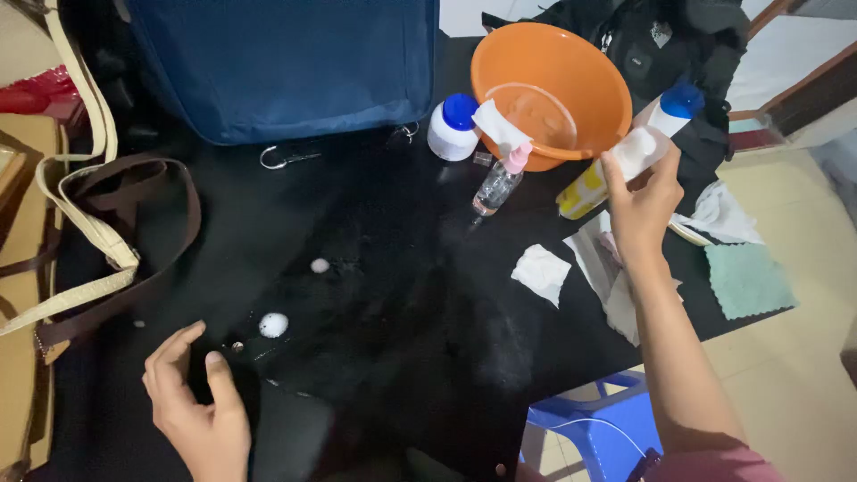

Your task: Cleaning and conditioning a black leather item using a liquid cleaner and a white cloth.

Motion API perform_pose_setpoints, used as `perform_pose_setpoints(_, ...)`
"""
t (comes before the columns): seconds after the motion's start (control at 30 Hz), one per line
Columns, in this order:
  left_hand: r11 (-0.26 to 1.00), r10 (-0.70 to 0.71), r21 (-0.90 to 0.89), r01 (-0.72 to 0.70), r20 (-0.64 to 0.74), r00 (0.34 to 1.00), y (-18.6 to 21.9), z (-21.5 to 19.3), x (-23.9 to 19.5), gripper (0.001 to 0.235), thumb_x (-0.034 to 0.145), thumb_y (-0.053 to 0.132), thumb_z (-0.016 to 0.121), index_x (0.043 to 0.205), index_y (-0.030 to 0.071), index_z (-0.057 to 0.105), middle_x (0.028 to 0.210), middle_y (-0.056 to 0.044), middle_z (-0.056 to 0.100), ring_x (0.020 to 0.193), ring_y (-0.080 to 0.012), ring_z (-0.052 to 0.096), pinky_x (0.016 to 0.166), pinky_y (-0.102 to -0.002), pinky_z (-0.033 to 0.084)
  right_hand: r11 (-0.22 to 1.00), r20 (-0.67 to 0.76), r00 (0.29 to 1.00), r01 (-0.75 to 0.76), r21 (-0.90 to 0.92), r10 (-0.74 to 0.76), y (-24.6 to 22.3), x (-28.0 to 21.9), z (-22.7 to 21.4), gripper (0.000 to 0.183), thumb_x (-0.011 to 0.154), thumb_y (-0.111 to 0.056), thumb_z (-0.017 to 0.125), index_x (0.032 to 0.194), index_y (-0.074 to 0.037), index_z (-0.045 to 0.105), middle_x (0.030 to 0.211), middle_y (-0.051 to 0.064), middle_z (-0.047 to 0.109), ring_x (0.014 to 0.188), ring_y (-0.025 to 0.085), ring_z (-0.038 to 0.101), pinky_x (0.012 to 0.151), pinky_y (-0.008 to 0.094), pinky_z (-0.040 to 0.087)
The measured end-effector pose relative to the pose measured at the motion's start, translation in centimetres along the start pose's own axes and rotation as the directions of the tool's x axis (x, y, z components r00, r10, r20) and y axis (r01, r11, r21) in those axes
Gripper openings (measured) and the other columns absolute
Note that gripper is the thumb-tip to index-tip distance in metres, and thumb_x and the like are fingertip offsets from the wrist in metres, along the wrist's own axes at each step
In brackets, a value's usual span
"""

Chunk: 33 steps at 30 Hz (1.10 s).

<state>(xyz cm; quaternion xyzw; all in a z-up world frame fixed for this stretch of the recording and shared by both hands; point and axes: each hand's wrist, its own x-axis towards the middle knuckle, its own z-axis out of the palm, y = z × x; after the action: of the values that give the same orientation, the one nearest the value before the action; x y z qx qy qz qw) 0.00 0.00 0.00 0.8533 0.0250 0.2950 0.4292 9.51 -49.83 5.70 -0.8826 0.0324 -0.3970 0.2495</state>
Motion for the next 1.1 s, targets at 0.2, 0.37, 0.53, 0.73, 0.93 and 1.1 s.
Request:
perform_pose_setpoints(0.2, 1.0, -0.027, -0.01, 0.027, 0.01, 1.0, 0.1, -0.2, 0.0, 0.028, 0.105, -0.005, 0.052, 0.131, -0.005, 0.062, 0.131, -0.02, 0.06, 0.126, -0.035, 0.053, 0.107, -0.043, 0.044, 0.995, -0.019, 1.0, 0.013, -0.094, -0.015, -5.3, -2.0, -3.5, 0.06, 0.116, -0.014, 0.059, 0.165, -0.013, 0.023, 0.162, 0.019, 0.037, 0.108, 0.027, 0.052, 0.085, 0.037, 0.044)
perform_pose_setpoints(0.37, 0.998, 0.044, 0.036, -0.044, -0.001, 0.999, -0.4, 0.0, 0.1, 0.023, 0.107, -0.001, 0.052, 0.127, -0.005, 0.062, 0.132, -0.022, 0.063, 0.126, -0.0367, 0.057, 0.113, -0.046, 0.038, 0.932, 0.301, 0.882, 0.345, 0.112, -0.362, -4.3, -8.5, -3.0, 0.019, 0.103, -0.026, 0.063, 0.107, -0.017, 0.079, 0.146, 0.019, 0.056, 0.128, 0.034, 0.056, 0.104, 0.047, 0.039)
perform_pose_setpoints(0.53, 0.999, 0.031, 0.035, -0.03, -0.051, 0.998, -0.2, 0.0, -0.1, 0.024, 0.104, -0.009, 0.052, 0.125, -0.006, 0.064, 0.131, -0.023, 0.062, 0.125, -0.0377, 0.056, 0.108, -0.046, 0.046, 0.923, 0.575, 0.745, 0.383, 0.047, -0.339, -1.8, -12.4, -3.2, 0.035, 0.097, -0.044, 0.063, 0.131, -0.038, 0.07, 0.167, 0.006, 0.039, 0.147, 0.041, 0.043, 0.112, 0.056, 0.028)
perform_pose_setpoints(0.73, 0.997, 0.035, 0.073, -0.033, -0.039, 0.999, -1.7, -0.2, -0.5, 0.027, 0.104, -0.006, 0.05, 0.127, -0.005, 0.064, 0.131, -0.022, 0.064, 0.135, -0.0433, 0.055, 0.118, -0.051, 0.037, 0.872, 0.678, 0.682, 0.473, -0.126, -0.272, -1.9, -12.1, -2.4, 0.053, 0.108, -0.038, 0.038, 0.157, -0.018, 0.044, 0.167, 0.0, 0.039, 0.155, 0.033, 0.035, 0.117, 0.051, 0.023)
perform_pose_setpoints(0.93, 0.971, -0.042, 0.237, 0.044, -0.015, 0.999, -2.4, -0.9, -0.1, 0.033, 0.099, -0.002, 0.056, 0.132, -0.002, 0.062, 0.121, -0.019, 0.062, 0.101, -0.0395, 0.056, 0.089, -0.054, 0.045, 0.45, 0.569, 0.756, -0.652, 0.611, 0.323, -6.0, -10.7, -1.0, 0.04, 0.099, -0.021, 0.057, 0.128, 0.006, 0.064, 0.143, 0.021, 0.061, 0.143, 0.031, 0.054, 0.125, 0.041, 0.039)
perform_pose_setpoints(1.1, 0.932, 0.026, 0.354, -0.078, 0.15, 0.988, -6.1, 0.2, 0.7, 0.035, 0.098, 0.017, 0.058, 0.127, -0.003, 0.061, 0.119, -0.025, 0.062, 0.111, -0.0431, 0.055, 0.096, -0.053, 0.039, 0.212, 0.642, 0.698, -0.712, 0.669, 0.317, -9.5, -11.2, 4.1, 0.025, 0.092, -0.011, 0.072, 0.111, 0.005, 0.071, 0.104, 0.019, 0.074, 0.076, 0.026, 0.07, 0.074, 0.033, 0.061)
